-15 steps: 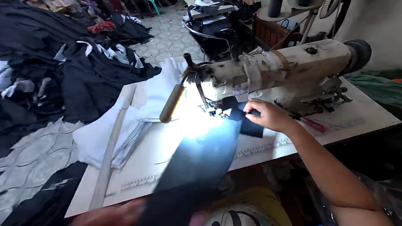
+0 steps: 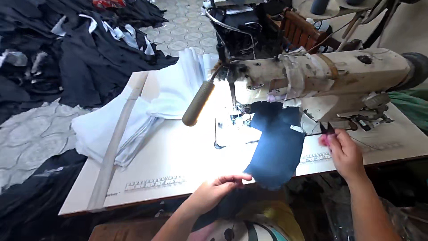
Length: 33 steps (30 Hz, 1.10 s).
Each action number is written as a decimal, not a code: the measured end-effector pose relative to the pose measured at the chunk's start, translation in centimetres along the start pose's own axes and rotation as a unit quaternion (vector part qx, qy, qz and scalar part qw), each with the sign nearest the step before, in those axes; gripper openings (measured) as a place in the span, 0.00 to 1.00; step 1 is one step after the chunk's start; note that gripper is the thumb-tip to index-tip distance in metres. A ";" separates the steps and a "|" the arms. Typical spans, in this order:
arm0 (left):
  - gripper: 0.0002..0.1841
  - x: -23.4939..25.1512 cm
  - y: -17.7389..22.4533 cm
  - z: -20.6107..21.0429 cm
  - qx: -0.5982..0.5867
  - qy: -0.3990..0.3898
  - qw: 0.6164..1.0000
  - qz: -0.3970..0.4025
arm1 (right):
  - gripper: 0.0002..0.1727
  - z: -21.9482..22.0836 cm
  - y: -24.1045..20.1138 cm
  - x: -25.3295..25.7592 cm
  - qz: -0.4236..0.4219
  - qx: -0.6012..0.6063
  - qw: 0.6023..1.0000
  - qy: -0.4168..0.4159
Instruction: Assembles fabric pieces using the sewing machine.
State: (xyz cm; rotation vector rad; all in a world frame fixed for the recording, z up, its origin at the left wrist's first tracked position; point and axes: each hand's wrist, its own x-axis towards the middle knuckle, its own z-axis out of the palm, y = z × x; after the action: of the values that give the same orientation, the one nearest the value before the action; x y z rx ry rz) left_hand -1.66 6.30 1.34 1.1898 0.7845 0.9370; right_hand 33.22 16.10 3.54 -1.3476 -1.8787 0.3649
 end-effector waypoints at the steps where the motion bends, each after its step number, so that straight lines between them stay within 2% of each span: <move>1: 0.20 -0.2 0.1 -0.4 0.019 0.005 0.999 -0.032 | 0.20 0.6 -2.8 -0.6 -0.030 0.093 0.992 -0.083; 2: 0.22 -0.3 0.1 -0.7 0.034 0.007 0.998 -0.061 | 0.20 1.5 -5.3 -1.2 -0.067 0.145 0.971 -0.177; 3: 0.26 -0.5 0.3 -0.9 0.040 0.003 0.996 -0.077 | 0.16 2.7 -7.4 -1.6 -0.111 0.146 0.953 -0.242; 4: 0.28 -0.6 0.4 -1.0 0.034 -0.004 0.996 -0.078 | 0.14 4.3 -9.0 -1.9 -0.159 0.102 0.946 -0.262; 7: 0.33 -0.9 0.2 -1.0 -0.002 0.001 0.999 -0.040 | 0.16 9.0 -10.8 -2.5 -0.253 -0.070 0.948 -0.181; 9: 0.34 -1.1 0.1 -1.0 -0.025 0.006 0.999 -0.023 | 0.16 10.9 -11.1 -2.7 -0.282 -0.087 0.941 -0.168; 11: 0.35 -1.1 -0.1 -1.0 -0.051 0.008 0.999 -0.016 | 0.18 11.4 -11.1 -2.9 -0.299 -0.050 0.933 -0.192; 13: 0.34 -1.6 -0.2 -1.1 0.018 0.007 1.000 -0.016 | 0.19 10.2 -10.8 -2.5 -0.272 0.003 0.941 -0.199; 14: 0.31 -2.2 -0.1 -1.0 0.136 0.008 0.991 -0.010 | 0.18 8.8 -10.3 -2.1 -0.238 0.019 0.953 -0.186; 16: 0.18 -3.1 -0.2 0.1 0.393 0.017 0.917 0.058 | 0.19 5.2 -8.7 -1.0 -0.150 -0.020 0.982 -0.110; 18: 0.11 -2.2 -0.2 1.7 0.509 0.063 0.844 0.157 | 0.21 2.0 -7.0 0.2 -0.057 -0.135 0.988 -0.040; 20: 0.10 1.5 0.5 3.6 0.519 0.117 0.813 0.236 | 0.22 1.3 -5.1 1.8 0.033 -0.192 0.980 -0.046; 21: 0.12 3.8 0.6 4.3 0.508 0.107 0.819 0.245 | 0.22 1.9 -4.3 2.7 0.084 -0.191 0.974 -0.084; 22: 0.20 6.0 0.3 4.9 0.505 0.075 0.830 0.226 | 0.22 2.8 -3.6 3.5 0.129 -0.190 0.964 -0.133; 24: 0.39 8.7 -1.7 5.1 0.538 -0.031 0.832 0.130 | 0.24 3.7 -3.0 4.1 0.186 -0.212 0.937 -0.206; 25: 0.41 8.8 -2.8 5.1 0.555 -0.065 0.824 0.095 | 0.24 3.3 -3.2 3.8 0.185 -0.226 0.934 -0.206; 27: 0.35 7.0 -4.2 4.7 0.564 -0.053 0.817 0.113 | 0.24 1.3 -3.8 2.9 0.176 -0.262 0.924 -0.215; 30: 0.28 3.6 -5.6 3.8 0.609 0.016 0.770 0.192 | 0.23 -0.1 -5.4 2.4 0.226 -0.313 0.859 -0.338; 31: 0.27 2.9 -5.9 3.7 0.631 0.035 0.747 0.207 | 0.22 0.5 -5.5 2.3 0.215 -0.309 0.856 -0.354; 33: 0.29 2.3 -6.0 3.5 0.659 0.049 0.721 0.208 | 0.22 1.9 -5.3 2.1 0.165 -0.287 0.885 -0.328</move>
State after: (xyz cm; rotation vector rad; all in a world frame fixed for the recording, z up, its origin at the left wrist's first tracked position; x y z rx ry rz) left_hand 3.53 6.32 -3.88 2.6718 1.3782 0.7205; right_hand 28.02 16.29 6.46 -2.1619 -2.4249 0.5057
